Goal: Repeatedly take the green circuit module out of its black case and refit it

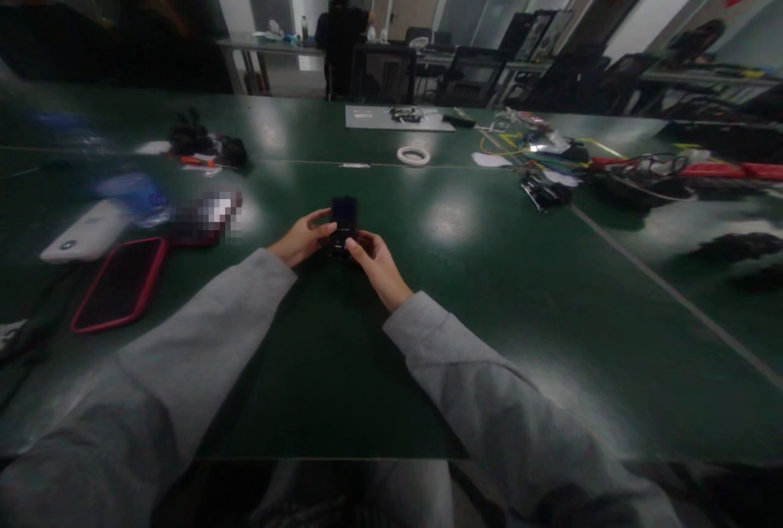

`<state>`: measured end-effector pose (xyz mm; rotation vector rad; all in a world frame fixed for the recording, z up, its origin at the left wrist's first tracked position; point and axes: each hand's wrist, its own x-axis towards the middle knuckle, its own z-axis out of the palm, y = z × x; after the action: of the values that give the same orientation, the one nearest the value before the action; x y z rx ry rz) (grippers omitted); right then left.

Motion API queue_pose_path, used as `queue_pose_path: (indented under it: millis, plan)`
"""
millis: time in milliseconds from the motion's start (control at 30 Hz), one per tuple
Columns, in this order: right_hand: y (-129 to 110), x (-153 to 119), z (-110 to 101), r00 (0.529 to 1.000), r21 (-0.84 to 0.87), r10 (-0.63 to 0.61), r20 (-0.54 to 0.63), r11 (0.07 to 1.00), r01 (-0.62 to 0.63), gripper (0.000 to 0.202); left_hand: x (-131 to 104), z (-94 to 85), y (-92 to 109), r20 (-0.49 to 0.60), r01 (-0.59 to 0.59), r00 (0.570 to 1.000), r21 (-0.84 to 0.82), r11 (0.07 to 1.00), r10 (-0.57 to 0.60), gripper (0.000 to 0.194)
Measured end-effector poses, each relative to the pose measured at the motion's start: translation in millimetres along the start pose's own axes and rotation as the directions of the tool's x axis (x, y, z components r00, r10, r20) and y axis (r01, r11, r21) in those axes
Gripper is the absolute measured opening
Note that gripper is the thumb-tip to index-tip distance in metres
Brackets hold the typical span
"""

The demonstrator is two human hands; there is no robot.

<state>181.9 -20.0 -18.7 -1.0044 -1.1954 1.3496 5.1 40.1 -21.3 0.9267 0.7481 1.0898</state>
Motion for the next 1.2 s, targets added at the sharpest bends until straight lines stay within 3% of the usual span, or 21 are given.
queue_pose_path:
  millis: [100, 300, 567, 1200]
  plan:
    - [3.7, 10.0, -2.6, 0.999, -0.058, -0.041, 0.014, 0.997, 0.041, 0.055, -0.4, 2.7, 1.4, -0.035, -0.010, 0.999, -0.002, 1.000, 0.010, 0.063]
    - [5.6, 42.8, 0.4, 0.997, -0.009, -0.037, 0.072, 0.999, 0.038, 0.054, 1.8, 6.4, 1.9, -0.176, -0.090, 0.982, -0.097, 0.991, 0.072, 0.062]
    - [3.9, 46.4, -8.0, 0.984, -0.015, -0.044, 0.172, 0.999, 0.047, 0.051, -3.4, 7.7, 5.2, -0.086, -0.051, 0.995, -0.024, 0.998, 0.049, 0.079]
    - [-2.7, 43.1, -10.7, 0.975, 0.137, 0.024, 0.221, 0.989, -0.056, 0.048, -2.4, 9.7, 4.7, -0.118, -0.071, 0.991, -0.003, 0.997, 0.070, 0.080]
